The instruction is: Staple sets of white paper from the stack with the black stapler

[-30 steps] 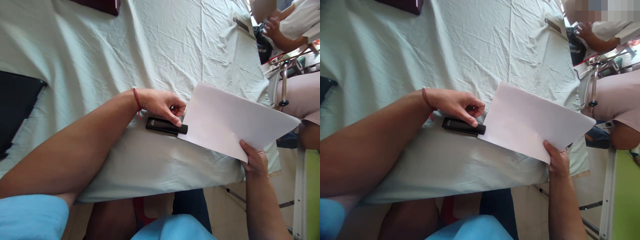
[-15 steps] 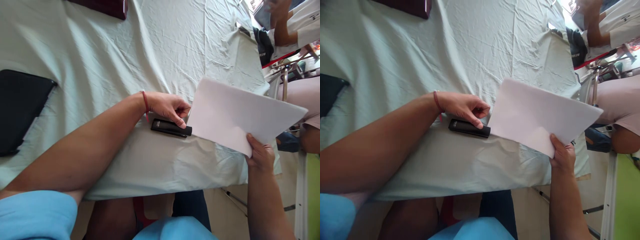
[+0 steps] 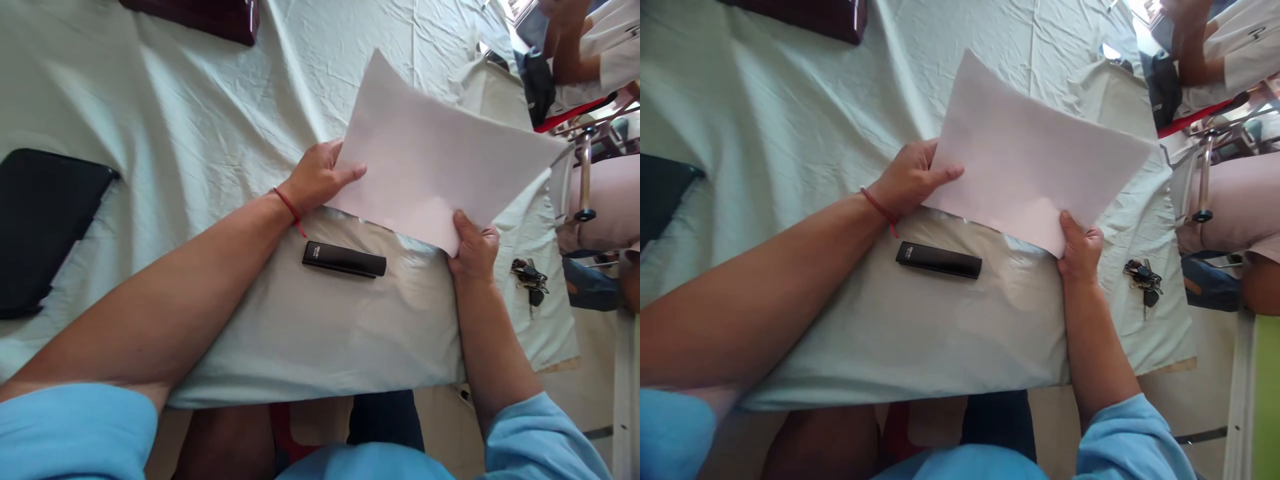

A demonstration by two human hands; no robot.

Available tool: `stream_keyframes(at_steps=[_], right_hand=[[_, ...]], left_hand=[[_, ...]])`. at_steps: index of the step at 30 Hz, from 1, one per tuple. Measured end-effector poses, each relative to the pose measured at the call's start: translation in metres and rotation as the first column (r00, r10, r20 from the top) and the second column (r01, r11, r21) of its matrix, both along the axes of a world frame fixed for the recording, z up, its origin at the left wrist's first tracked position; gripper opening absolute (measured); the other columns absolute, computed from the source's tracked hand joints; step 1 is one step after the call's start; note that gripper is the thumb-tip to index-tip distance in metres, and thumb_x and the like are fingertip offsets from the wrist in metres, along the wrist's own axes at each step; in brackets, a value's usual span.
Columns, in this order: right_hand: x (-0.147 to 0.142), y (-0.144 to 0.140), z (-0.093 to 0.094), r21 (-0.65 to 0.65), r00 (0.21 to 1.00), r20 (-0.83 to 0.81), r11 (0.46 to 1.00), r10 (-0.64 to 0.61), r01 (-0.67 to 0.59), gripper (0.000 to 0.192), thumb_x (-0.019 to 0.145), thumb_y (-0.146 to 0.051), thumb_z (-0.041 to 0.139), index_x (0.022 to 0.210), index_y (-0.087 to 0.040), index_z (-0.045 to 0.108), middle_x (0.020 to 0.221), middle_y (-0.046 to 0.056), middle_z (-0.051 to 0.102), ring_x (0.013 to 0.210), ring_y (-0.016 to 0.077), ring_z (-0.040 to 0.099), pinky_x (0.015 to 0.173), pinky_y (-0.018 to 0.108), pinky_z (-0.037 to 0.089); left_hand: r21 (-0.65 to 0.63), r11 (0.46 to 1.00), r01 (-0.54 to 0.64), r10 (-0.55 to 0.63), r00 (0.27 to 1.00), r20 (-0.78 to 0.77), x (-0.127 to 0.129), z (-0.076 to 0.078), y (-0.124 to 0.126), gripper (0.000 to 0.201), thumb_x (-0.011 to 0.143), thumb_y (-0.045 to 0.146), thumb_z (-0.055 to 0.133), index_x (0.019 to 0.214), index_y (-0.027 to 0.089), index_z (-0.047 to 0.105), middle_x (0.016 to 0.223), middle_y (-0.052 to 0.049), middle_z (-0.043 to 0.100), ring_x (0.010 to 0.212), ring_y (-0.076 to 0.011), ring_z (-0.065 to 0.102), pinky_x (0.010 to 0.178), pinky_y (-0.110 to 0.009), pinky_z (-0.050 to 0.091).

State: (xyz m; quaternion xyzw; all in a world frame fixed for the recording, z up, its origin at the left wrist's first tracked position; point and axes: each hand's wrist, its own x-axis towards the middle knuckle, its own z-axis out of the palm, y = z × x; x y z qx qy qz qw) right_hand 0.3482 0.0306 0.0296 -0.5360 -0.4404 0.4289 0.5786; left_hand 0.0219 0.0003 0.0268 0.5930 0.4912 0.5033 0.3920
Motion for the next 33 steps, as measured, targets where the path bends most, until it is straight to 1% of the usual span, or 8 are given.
stream_keyframes(at_steps=[3,6,12,15,19,25,30,33], right_hand=[[-0.001,-0.001,-0.009,0.082,1.0,0.001,0.997,-0.006,0.006,0.04,0.072,-0.047,0.099,0.099,-0.026,0.078,0.106,0.004,0.084,0.115,0.0249,0.081,0.111,0.044,0.07],[0.003,0.0,-0.011,0.106,1.0,-0.014,0.994,0.016,-0.015,0.04,0.074,-0.042,0.097,0.104,-0.025,0.078,0.107,0.001,0.084,0.113,0.0204,0.08,0.116,0.041,0.066],[0.008,0.007,-0.012,0.104,0.997,-0.015,0.992,-0.071,0.072,0.033,0.072,-0.032,0.093,0.1,-0.031,0.076,0.12,0.003,0.085,0.132,0.0276,0.079,0.114,0.048,0.072],[0.01,0.01,-0.012,0.116,0.993,-0.075,0.989,-0.086,0.094,0.032,0.07,-0.028,0.093,0.096,-0.031,0.075,0.122,0.003,0.086,0.133,0.028,0.08,0.117,0.048,0.071],[0.01,0.01,-0.011,0.126,0.991,-0.106,0.988,-0.079,0.093,0.03,0.072,-0.029,0.092,0.097,-0.029,0.075,0.119,0.003,0.087,0.13,0.0274,0.081,0.124,0.051,0.068],[0.004,0.008,-0.008,0.142,0.979,-0.177,0.981,-0.104,0.13,0.03,0.076,-0.017,0.087,0.103,-0.021,0.076,0.106,0.002,0.087,0.113,0.0202,0.081,0.114,0.036,0.069],[0.002,0.008,-0.005,0.118,0.973,-0.188,0.981,-0.132,0.156,0.026,0.079,-0.013,0.084,0.102,-0.019,0.073,0.099,0.001,0.085,0.104,0.0167,0.079,0.109,0.031,0.069],[0.004,0.009,-0.005,0.096,0.969,-0.186,0.979,-0.161,0.181,0.028,0.078,-0.011,0.084,0.101,-0.021,0.071,0.095,-0.002,0.083,0.101,0.016,0.079,0.106,0.031,0.07]], left_hand=[[-0.026,1.0,-0.005,0.005,1.0,0.018,-0.002,0.002,-0.006,0.023,0.086,0.036,0.08,0.099,0.021,0.068,0.1,-0.005,0.072,0.096,-0.0234,0.065,0.081,-0.035,0.05],[-0.022,1.0,-0.019,0.021,0.994,0.104,-0.001,0.005,-0.009,0.019,0.084,0.028,0.077,0.101,0.021,0.071,0.1,-0.004,0.073,0.095,-0.0219,0.066,0.084,-0.035,0.054],[-0.006,1.0,0.029,-0.025,0.937,0.348,0.002,0.004,-0.008,0.04,0.073,0.035,0.093,0.103,0.022,0.071,0.102,-0.004,0.074,0.101,-0.0231,0.068,0.09,-0.037,0.057],[-0.012,1.0,0.019,-0.015,0.964,0.264,-0.001,0.002,-0.008,0.035,0.073,0.034,0.092,0.092,0.023,0.066,0.091,-0.001,0.068,0.091,-0.0206,0.066,0.079,-0.033,0.051],[-0.015,1.0,-0.025,0.026,0.994,0.107,-0.002,0.004,-0.009,0.032,0.094,0.048,0.085,0.089,0.022,0.066,0.086,-0.003,0.066,0.093,-0.0233,0.067,0.077,-0.033,0.051],[-0.025,0.998,0.058,-0.048,0.956,0.291,0.0,0.009,-0.008,0.056,0.072,0.049,0.106,0.105,0.025,0.068,0.104,-0.002,0.077,0.101,-0.0217,0.068,0.09,-0.036,0.056],[-0.022,0.997,0.075,-0.068,0.972,0.225,-0.001,0.009,-0.007,0.054,0.083,0.063,0.098,0.107,0.026,0.066,0.098,-0.002,0.079,0.109,-0.0254,0.067,0.093,-0.04,0.056],[-0.056,0.996,0.063,-0.044,0.954,0.297,-0.002,0.011,-0.01,0.052,0.085,0.055,0.096,0.114,0.027,0.061,0.098,0.0,0.08,0.103,-0.0236,0.072,0.09,-0.04,0.057]])
